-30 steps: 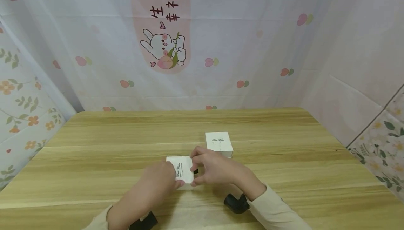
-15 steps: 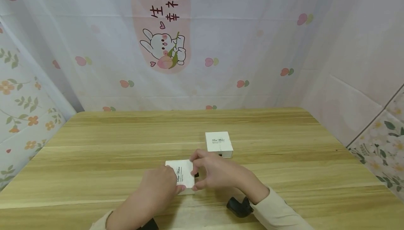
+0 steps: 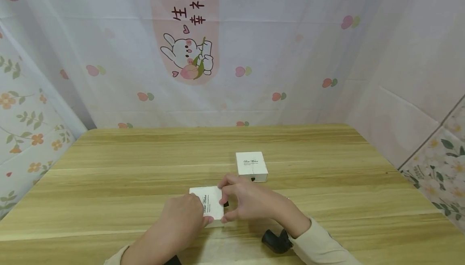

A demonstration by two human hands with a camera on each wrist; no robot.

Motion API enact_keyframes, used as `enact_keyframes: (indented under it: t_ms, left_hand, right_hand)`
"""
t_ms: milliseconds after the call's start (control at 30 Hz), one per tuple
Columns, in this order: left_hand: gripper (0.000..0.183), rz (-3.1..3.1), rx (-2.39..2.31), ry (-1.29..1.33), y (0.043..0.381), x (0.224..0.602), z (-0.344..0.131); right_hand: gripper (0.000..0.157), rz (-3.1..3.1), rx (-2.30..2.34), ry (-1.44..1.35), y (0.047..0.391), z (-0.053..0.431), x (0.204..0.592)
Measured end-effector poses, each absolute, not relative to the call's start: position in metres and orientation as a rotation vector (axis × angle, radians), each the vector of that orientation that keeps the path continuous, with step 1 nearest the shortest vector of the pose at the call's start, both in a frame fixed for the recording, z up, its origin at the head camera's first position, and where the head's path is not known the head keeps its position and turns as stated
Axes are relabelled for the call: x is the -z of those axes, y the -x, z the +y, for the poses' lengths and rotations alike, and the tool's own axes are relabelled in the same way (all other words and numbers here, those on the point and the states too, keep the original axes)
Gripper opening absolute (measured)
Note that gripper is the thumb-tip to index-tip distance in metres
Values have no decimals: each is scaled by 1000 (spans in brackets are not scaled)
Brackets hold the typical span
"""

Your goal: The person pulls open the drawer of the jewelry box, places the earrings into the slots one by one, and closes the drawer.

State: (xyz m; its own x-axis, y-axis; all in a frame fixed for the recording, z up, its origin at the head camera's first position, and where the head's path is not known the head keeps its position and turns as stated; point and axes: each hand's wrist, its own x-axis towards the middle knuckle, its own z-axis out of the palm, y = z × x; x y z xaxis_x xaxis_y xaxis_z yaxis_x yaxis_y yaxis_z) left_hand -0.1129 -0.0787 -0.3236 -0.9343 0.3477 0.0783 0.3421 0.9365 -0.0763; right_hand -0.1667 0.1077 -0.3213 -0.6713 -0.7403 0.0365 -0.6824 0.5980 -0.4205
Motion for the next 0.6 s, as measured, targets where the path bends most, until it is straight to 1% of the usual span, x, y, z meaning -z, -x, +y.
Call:
enact_keyframes:
  t_ms: [367, 500, 600]
  left_hand:
    - [50, -2989, -43, 528, 113, 324, -83]
    - [57, -2980, -29, 547, 115, 321, -88]
    - [64, -2943, -42, 607, 120, 318, -92]
  right_hand:
    - [25, 2673, 641, 1155, 166, 108, 324]
    - [25, 2663, 638, 1158, 166, 108, 324]
    - [25, 2657, 631, 1169, 166, 109, 324]
